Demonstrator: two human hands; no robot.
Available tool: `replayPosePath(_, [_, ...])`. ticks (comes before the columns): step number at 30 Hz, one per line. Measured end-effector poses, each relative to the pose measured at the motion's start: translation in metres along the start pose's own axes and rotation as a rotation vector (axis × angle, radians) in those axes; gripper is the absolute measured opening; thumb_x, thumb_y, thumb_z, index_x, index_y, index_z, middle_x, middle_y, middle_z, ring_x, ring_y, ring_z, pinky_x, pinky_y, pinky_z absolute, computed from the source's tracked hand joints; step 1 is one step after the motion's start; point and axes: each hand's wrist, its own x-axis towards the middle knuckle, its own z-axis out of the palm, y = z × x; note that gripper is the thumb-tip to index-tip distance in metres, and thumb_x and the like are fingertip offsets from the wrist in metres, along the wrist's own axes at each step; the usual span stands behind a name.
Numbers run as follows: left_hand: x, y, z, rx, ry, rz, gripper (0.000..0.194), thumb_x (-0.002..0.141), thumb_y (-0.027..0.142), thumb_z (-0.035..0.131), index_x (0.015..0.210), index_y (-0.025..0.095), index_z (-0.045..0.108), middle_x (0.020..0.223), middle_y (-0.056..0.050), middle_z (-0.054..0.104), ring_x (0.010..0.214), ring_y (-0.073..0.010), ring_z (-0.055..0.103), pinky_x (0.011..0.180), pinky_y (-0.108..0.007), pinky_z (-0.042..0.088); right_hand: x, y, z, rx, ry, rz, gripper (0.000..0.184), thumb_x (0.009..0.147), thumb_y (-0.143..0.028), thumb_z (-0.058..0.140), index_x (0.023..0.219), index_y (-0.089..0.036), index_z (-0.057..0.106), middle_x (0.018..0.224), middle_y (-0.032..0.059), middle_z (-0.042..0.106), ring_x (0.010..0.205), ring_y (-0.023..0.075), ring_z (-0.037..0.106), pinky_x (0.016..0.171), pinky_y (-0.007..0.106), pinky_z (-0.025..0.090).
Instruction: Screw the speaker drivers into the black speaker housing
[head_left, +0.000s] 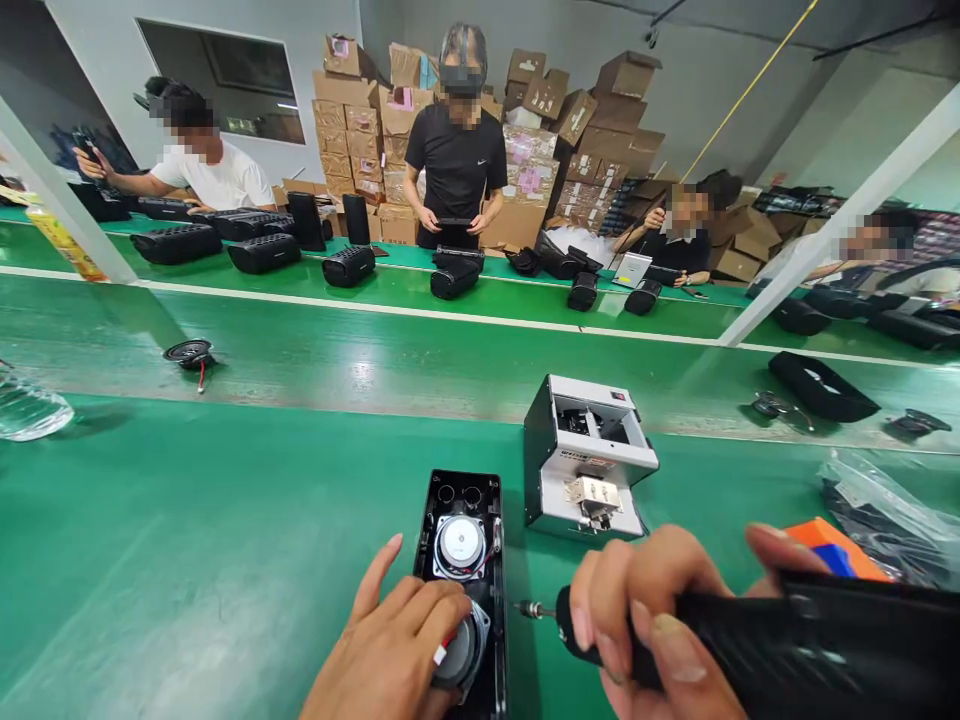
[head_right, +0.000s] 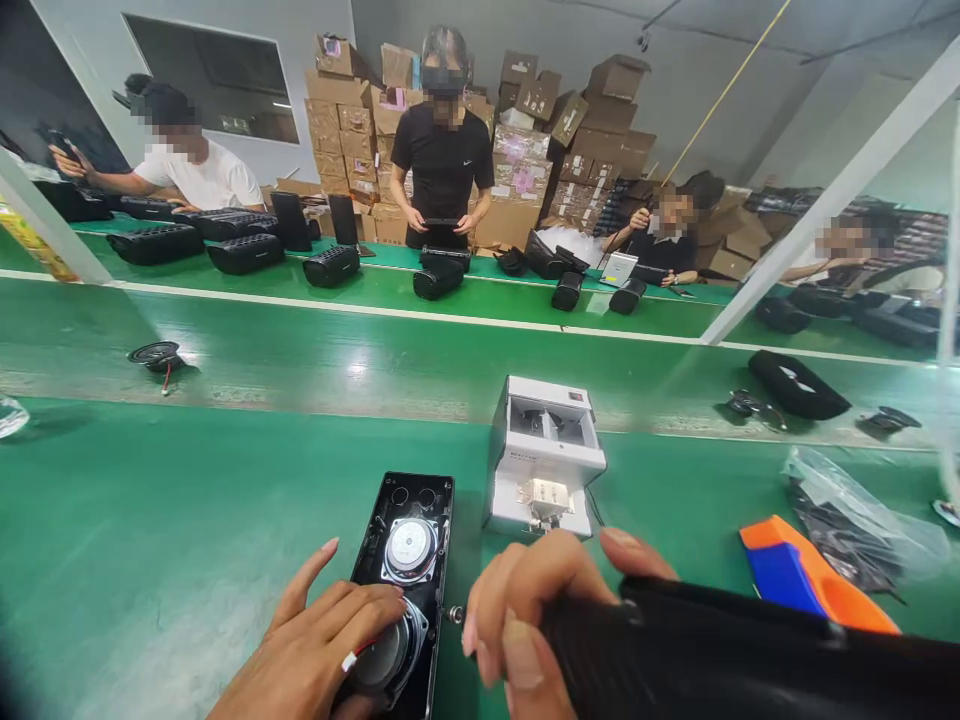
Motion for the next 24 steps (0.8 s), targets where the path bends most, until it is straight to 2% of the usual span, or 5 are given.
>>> replayPosePath(4, [-0.011, -0.005, 0.032, -0.005, 0.092, -0.020, 0.060, 0.066, 0.010, 0.077, 0.119, 0.033, 0.063, 0.107, 0.010, 0.082, 0.094, -0.0185, 0.081, 0.144, -0.047, 0.018, -0.004, 0.022, 0.008, -0.026, -0.062, 0.034, 0.044, 0.118, -0.031, 0.070, 0.154, -0.045, 0.048, 0.078, -0.0077, 0.056, 0.057, 0.0154, 0.056, 0.055, 0.030, 0.051])
replayPosePath(7, [-0.015, -0.007, 0.045, -0.027, 0.056, -0.080, 0.053, 0.063, 0.017, 0.083, 0.110, 0.032, 0.063, 0.099, 0.009, 0.080, 0.088, -0.0223, 0.080, 0.138, -0.053, 0.034, -0.007, 0.036, 0.009, -0.028, -0.086, 0.059, 0.042, 0.119, -0.030, 0.068, 0.155, -0.041, 0.048, 0.082, -0.0068, 0.058, 0.059, 0.0145, 0.057, 0.056, 0.028, 0.051])
replayPosePath(17, [-0.004, 0.004, 0.011, -0.051, -0.243, -0.222, 0.058, 0.074, 0.007, 0.084, 0.124, 0.031, 0.068, 0.120, 0.004, 0.083, 0.113, -0.0275, 0.082, 0.131, -0.063, 0.046, -0.019, 0.063, -0.004, -0.102, -0.134, 0.171, 0.043, 0.117, -0.028, 0.067, 0.154, -0.037, 0.048, 0.089, -0.0034, 0.059, 0.068, 0.0189, 0.062, 0.059, 0.032, 0.054])
replayPosePath(20, [-0.005, 0.002, 0.011, -0.039, -0.212, -0.149, 0.060, 0.080, 0.021, 0.096, 0.132, 0.029, 0.067, 0.127, 0.001, 0.083, 0.115, -0.0286, 0.083, 0.132, -0.062, 0.047, -0.018, 0.060, -0.002, -0.068, -0.135, 0.188, 0.041, 0.117, -0.027, 0.066, 0.153, -0.038, 0.048, 0.088, -0.0044, 0.060, 0.066, 0.0169, 0.062, 0.061, 0.031, 0.056])
replayPosePath(24, [-0.003, -0.003, 0.003, 0.034, -0.067, 0.004, 0.087, 0.085, 0.055, 0.099, 0.154, 0.025, 0.055, 0.140, -0.008, 0.080, 0.122, -0.0294, 0.081, 0.131, -0.053, 0.050, -0.009, 0.042, 0.006, 0.020, -0.044, 0.185, 0.042, 0.118, -0.031, 0.069, 0.153, -0.041, 0.047, 0.084, -0.0071, 0.058, 0.061, 0.0137, 0.058, 0.059, 0.026, 0.053])
